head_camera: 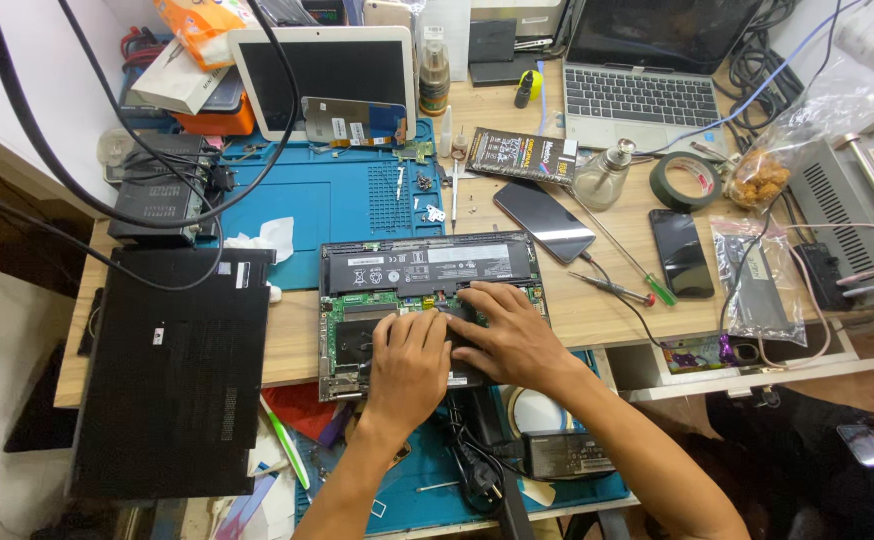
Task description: The person removes the bottom cover of a laptop and uses a screwdriver to detach the battery. They then lift the battery out of the chassis and set it aside on the workbench.
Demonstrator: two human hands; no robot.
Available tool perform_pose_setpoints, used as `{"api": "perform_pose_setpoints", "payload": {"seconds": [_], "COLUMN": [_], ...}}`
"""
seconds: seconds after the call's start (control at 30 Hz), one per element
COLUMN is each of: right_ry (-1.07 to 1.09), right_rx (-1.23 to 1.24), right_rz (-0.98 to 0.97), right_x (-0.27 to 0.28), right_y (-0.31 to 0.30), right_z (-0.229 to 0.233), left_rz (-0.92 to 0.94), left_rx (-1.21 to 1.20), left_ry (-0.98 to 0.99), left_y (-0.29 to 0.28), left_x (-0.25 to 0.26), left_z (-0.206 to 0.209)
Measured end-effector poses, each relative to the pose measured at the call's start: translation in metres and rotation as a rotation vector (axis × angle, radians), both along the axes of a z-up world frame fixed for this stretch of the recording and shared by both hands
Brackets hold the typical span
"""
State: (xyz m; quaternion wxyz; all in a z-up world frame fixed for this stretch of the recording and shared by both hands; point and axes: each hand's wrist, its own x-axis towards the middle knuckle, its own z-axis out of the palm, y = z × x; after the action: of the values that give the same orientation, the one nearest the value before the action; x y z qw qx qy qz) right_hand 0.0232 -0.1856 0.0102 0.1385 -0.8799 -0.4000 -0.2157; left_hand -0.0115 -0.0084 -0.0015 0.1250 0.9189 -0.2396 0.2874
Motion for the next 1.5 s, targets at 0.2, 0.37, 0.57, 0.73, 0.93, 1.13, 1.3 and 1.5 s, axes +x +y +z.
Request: {"api": "perform_pose_setpoints", "payload": {"seconds": [0.2, 0.37, 0.57, 0.73, 0.93, 1.13, 1.3, 1.5], "right_ry": [0.416, 0.259, 0.346, 0.479, 0.488, 0.458, 0.436, 0.604], "right_rx": [0.077, -0.029, -0.16, -0.159, -0.078, -0.072, -0.12, -0.082], "right_rz": [0.076, 0.159, 0.209, 0.009, 0.18, 0.18, 0.135, 0.042], "right_x": [0.031, 0.066, 0.081, 0.082, 0.08, 0.079, 0.076, 0.1], "right_y": [-0.001, 0.013, 0.022, 0.02, 0.016, 0.017, 0.022, 0.015], "right_z": [0.013, 0.012, 0.012, 0.022, 0.007, 0.0, 0.001, 0.002], "left_rz": [0.006, 0.008, 0.009, -0.008, 0.008, 0.01, 0.017, 0.002], "left_rx": [0.021, 0.015, -0.003, -0.022, -0.023, -0.029, -0.012, -0.03], "left_ry": [0.052, 0.081, 0.084, 0.11, 0.083, 0.089, 0.061, 0.073], "left_y": [0.001, 0.001, 0.002, 0.003, 0.003, 0.002, 0.002, 0.003], "left_x": [-0.002, -0.002, -0.002, -0.003, -0.001, -0.003, -0.002, -0.003], "left_z": [0.003, 0.004, 0.0, 0.002, -0.003, -0.001, -0.004, -0.002]}}
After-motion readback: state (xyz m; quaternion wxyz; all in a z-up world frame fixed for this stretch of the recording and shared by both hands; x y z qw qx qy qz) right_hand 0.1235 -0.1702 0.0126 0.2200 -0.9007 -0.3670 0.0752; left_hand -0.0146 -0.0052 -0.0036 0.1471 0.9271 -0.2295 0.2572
